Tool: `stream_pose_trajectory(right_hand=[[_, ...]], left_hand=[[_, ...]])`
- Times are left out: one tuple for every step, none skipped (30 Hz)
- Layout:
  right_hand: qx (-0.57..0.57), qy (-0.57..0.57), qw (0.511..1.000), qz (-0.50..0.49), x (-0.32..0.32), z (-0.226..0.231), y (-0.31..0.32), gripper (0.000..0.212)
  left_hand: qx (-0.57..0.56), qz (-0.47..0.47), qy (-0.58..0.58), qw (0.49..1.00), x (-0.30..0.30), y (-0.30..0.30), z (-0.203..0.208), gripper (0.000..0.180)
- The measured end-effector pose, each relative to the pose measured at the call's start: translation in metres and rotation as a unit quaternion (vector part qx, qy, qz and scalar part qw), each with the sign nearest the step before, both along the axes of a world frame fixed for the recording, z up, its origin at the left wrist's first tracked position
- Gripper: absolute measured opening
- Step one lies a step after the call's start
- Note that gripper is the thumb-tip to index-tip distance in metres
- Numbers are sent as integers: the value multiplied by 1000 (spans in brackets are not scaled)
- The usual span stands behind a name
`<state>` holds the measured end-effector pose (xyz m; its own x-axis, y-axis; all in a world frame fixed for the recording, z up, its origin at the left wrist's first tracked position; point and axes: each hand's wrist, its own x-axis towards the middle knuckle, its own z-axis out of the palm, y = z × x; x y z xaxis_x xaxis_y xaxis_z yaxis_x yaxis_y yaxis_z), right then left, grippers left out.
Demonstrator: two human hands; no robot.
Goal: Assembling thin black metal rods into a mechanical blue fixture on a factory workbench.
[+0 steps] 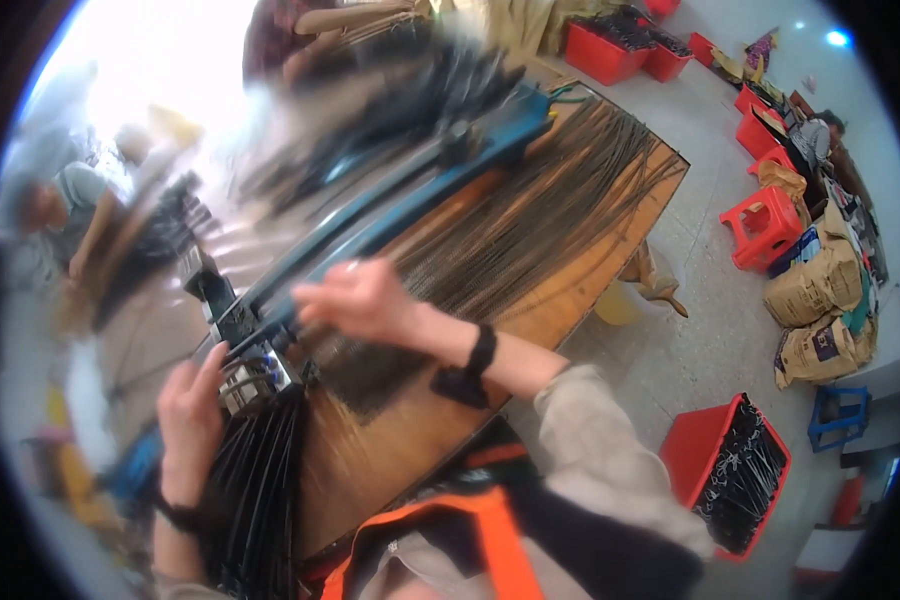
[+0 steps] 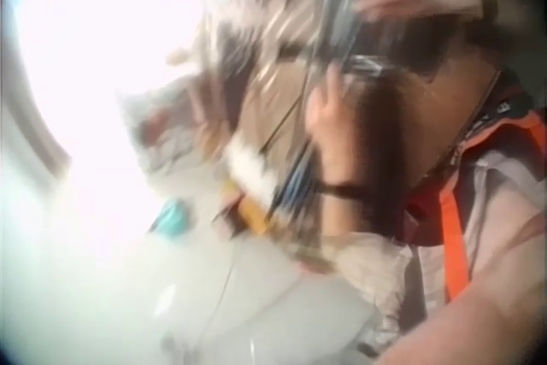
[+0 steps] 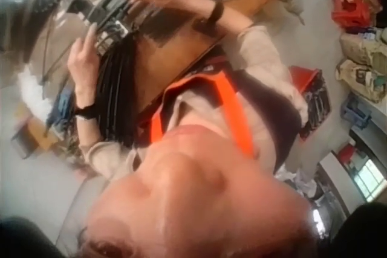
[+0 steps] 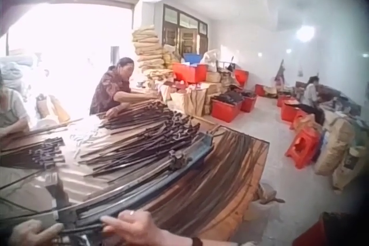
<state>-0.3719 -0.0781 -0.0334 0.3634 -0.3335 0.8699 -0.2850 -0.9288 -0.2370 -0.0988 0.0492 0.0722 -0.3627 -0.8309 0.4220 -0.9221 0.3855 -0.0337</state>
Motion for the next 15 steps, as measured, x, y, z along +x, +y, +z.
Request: stream_pose_trajectory(right_hand=[[7,0,1000,9,3,2,2,29],[7,-30,999,29,10,6,5,27],[7,-60,997,51,15,7,6,25],[-10,-53,998,10,9,3,-1,23],[-27,-46,998,-29,-9,0,-14,21],[-26,38,996,-77,-28,-3,-23,18],[19,32,994,-99,-44,-17,-32,16],[72,23,990,-117,-45,-32,-43,15],[75,23,992,-99,-34,-34,-43,15],[175,22,982,-62,-21,-34,-43,14],[272,24,962,-27,-9,-32,-42,13],[363,28,931,5,3,-21,-40,13],[391,40,919,37,23,-8,-38,13],[418,52,905,65,52,10,-34,13],[408,25,904,127,75,20,-35,13]], left_hand=[[13,-10,7,1000,-7,1,0,40],[27,-18,13,999,-12,3,0,38],[41,-24,20,999,-11,3,1,36],[51,-6,20,998,1,4,1,36],[-17,8,27,999,22,3,2,30],[-85,27,28,996,46,7,3,25],[-92,73,59,991,68,10,8,20],[-95,124,84,984,82,11,21,16],[-92,142,80,982,89,13,29,16],[-111,142,61,982,94,16,36,17],[-131,139,44,981,98,20,39,18],[-132,152,42,979,100,25,41,18],[-146,144,49,978,101,31,42,19],[-160,132,57,977,102,34,42,21],[-175,113,68,976,102,35,42,22]])
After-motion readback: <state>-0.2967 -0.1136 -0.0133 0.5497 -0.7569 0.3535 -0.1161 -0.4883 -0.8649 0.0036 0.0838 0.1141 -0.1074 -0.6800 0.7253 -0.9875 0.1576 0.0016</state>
